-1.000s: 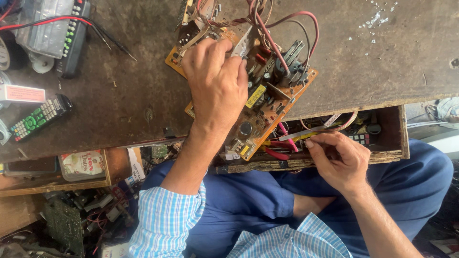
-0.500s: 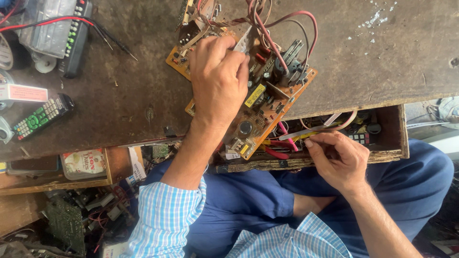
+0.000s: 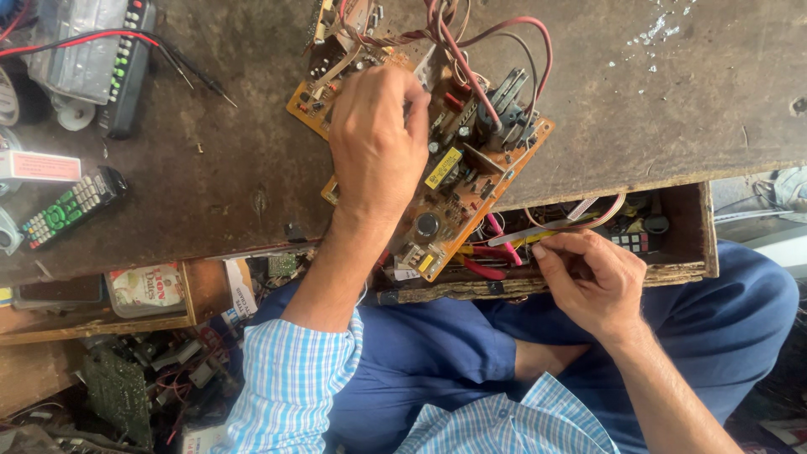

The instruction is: The person tests a small electronic component using a multimeter, then uses pliers to bend its leads. They then use a soldering iron to work on a green circuit board, flipping it over to inspect the other side.

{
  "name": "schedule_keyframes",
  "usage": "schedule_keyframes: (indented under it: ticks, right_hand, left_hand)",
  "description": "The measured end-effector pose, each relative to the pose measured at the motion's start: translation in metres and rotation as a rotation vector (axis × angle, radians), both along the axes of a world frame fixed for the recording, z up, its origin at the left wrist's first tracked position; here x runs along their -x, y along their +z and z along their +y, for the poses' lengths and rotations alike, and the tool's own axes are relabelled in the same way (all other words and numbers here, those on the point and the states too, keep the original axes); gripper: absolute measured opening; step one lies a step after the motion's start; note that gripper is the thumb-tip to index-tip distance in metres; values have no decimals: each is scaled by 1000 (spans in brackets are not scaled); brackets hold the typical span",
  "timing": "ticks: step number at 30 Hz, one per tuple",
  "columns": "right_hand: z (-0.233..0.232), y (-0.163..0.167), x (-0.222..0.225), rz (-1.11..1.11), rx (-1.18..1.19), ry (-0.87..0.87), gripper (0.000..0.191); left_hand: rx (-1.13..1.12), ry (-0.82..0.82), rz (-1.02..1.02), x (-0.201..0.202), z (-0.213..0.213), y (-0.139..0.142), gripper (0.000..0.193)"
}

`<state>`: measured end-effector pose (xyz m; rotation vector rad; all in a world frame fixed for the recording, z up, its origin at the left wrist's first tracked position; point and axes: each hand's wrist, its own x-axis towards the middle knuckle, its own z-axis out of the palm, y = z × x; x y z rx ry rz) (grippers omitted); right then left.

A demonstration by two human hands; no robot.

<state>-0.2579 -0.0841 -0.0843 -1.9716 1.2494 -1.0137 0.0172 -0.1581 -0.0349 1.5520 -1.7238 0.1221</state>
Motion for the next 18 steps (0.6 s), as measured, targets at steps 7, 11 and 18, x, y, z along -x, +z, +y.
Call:
schedule_keyframes:
  ticks: [7,11,18]
  right_hand:
    - [0,1,1,-1,8,4,15]
    - [0,2,2,-20,3,5,15]
    - [3,5,4,13,9,-15,14]
  left_hand:
    - [-24,-34,140,-1,0,0,32]
    - [-34,-42,125,-2,1,2,31]
    - [-148,20,156,0,-4,4,24]
